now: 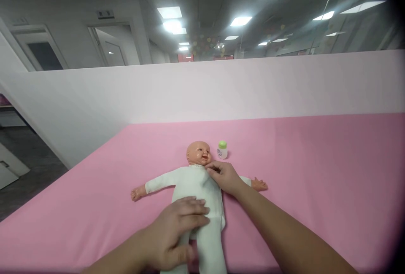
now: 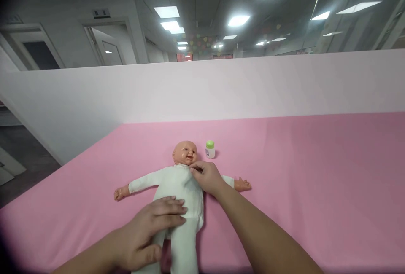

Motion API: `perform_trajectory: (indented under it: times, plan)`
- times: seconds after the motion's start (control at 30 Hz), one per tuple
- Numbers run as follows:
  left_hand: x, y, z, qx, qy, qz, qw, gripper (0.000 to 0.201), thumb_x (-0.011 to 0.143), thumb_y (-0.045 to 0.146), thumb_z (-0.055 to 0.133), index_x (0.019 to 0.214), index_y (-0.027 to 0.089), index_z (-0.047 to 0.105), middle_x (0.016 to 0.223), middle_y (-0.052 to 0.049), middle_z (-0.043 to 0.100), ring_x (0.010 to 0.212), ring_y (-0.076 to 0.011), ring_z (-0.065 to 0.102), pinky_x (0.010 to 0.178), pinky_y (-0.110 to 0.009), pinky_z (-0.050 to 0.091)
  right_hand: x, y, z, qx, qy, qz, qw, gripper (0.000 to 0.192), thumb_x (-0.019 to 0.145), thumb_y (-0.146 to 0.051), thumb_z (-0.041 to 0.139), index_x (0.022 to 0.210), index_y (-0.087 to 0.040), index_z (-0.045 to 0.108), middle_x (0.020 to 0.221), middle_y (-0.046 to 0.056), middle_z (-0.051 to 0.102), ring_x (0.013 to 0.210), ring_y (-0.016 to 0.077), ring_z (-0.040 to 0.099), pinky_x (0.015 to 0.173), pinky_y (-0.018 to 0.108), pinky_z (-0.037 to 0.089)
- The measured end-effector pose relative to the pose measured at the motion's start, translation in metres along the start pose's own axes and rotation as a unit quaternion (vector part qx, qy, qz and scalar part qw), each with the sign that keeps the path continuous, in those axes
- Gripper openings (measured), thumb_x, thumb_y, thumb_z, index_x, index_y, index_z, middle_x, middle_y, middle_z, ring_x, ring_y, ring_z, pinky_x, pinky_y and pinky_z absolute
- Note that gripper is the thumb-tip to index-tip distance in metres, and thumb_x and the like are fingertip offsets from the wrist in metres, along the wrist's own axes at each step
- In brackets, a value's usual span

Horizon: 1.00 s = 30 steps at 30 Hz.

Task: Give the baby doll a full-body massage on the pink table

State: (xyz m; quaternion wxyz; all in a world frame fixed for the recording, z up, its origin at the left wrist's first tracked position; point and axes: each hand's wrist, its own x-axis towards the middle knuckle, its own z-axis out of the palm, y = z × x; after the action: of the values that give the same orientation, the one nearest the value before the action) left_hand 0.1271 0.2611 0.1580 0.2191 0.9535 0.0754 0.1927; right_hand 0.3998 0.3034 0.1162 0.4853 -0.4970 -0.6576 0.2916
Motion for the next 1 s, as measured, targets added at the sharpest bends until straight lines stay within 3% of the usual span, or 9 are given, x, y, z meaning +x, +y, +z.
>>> perform_trajectory:
  times: [0.13, 0.23, 0.33, 0.47, 0.53, 0.6, 0.73, 0.87, 1.0]
  plan:
    - [0.011, -0.027, 0.001, 0.06, -0.073, -0.054, 0.994, 0.074, 0.095, 0.064, 0.053, 0.159, 0.034, 0.034, 0.166, -0.005, 0.033, 0.152, -0.0357, 0.032, 0.127, -0.057, 0.016, 0.003, -0.001, 0.0, -0.032, -0.028, -0.023, 0.999, 0.019, 0.093, -0.029, 0.06, 0.101, -0.025, 0.077, 0.105, 0.002, 0.077, 0.097, 0.0222, 0.07, 0.087, 0.036, 0.054]
    - [0.023, -0.057, 0.004, 0.09, -0.038, -0.111, 0.989, 0.075, 0.1, 0.06, 0.046, 0.164, 0.033, 0.019, 0.17, -0.005, 0.022, 0.155, -0.034, 0.024, 0.126, -0.056, 0.018, 0.005, -0.003, 0.001, -0.041, -0.037, -0.031, 0.998, 0.019, 0.093, -0.028, 0.06, 0.102, -0.025, 0.076, 0.105, 0.002, 0.077, 0.097, 0.0223, 0.07, 0.088, 0.036, 0.054]
    - [0.029, -0.079, 0.009, 0.097, 0.011, -0.16, 0.982, 0.073, 0.102, 0.056, 0.045, 0.165, 0.032, 0.017, 0.17, -0.004, 0.023, 0.155, -0.0315, 0.024, 0.126, -0.053, 0.024, 0.006, -0.003, 0.001, -0.041, -0.045, -0.032, 0.998, 0.021, 0.095, -0.029, 0.057, 0.104, -0.025, 0.075, 0.106, 0.003, 0.076, 0.098, 0.022, 0.07, 0.089, 0.036, 0.055]
    - [0.028, -0.093, 0.01, 0.099, 0.035, -0.191, 0.976, 0.069, 0.102, 0.054, 0.046, 0.163, 0.032, 0.024, 0.168, -0.004, 0.029, 0.154, -0.0292, 0.026, 0.127, -0.054, 0.021, 0.005, -0.002, 0.001, -0.076, -0.033, -0.05, 0.995, 0.022, 0.096, -0.029, 0.056, 0.109, -0.025, 0.074, 0.11, 0.004, 0.075, 0.102, 0.0224, 0.07, 0.092, 0.037, 0.055]
    - [0.026, -0.096, 0.009, 0.092, 0.036, -0.196, 0.975, 0.066, 0.103, 0.054, 0.043, 0.163, 0.032, 0.026, 0.167, -0.003, 0.032, 0.154, -0.0275, 0.028, 0.128, -0.053, 0.019, 0.001, -0.006, 0.002, -0.102, -0.012, -0.098, 0.99, 0.023, 0.094, -0.03, 0.059, 0.111, -0.024, 0.073, 0.112, 0.006, 0.075, 0.104, 0.0234, 0.069, 0.094, 0.039, 0.054]
    - [0.025, -0.099, 0.007, 0.083, 0.041, -0.198, 0.976, 0.065, 0.103, 0.054, 0.043, 0.162, 0.032, 0.026, 0.166, -0.002, 0.032, 0.154, -0.0264, 0.028, 0.128, -0.051, 0.02, -0.008, -0.017, 0.005, -0.11, -0.018, -0.188, 0.976, 0.028, 0.091, -0.033, 0.062, 0.117, -0.024, 0.071, 0.118, 0.008, 0.073, 0.112, 0.0255, 0.067, 0.102, 0.042, 0.051]
    - [0.023, -0.108, 0.006, 0.069, 0.05, -0.201, 0.976, 0.064, 0.103, 0.055, 0.043, 0.162, 0.033, 0.028, 0.167, -0.001, 0.03, 0.154, -0.0265, 0.027, 0.128, -0.051, 0.021, -0.031, -0.052, 0.018, -0.073, -0.139, -0.359, 0.92, 0.055, 0.09, -0.059, 0.06, 0.13, -0.023, 0.062, 0.13, 0.011, 0.068, 0.125, 0.0283, 0.061, 0.112, 0.045, 0.043]
    - [0.022, -0.118, 0.005, 0.056, 0.072, -0.211, 0.973, 0.063, 0.104, 0.054, 0.041, 0.162, 0.032, 0.029, 0.167, -0.001, 0.028, 0.156, -0.0286, 0.021, 0.127, -0.054, 0.02, -0.046, -0.072, 0.031, -0.113, -0.287, -0.366, 0.878, 0.051, 0.096, -0.062, 0.053, 0.129, -0.023, 0.063, 0.125, 0.009, 0.071, 0.128, 0.0236, 0.06, 0.115, 0.038, 0.04]
    - [0.023, -0.119, 0.005, 0.017, 0.11, -0.221, 0.969, 0.059, 0.104, 0.054, 0.042, 0.158, 0.031, 0.039, 0.165, -0.002, 0.033, 0.155, -0.0272, 0.025, 0.128, -0.053, 0.021, -0.04, -0.062, 0.029, -0.143, -0.284, -0.311, 0.896, 0.063, 0.089, -0.068, 0.062, 0.134, -0.023, 0.063, 0.136, 0.011, 0.066, 0.131, 0.0273, 0.057, 0.122, 0.047, 0.029]
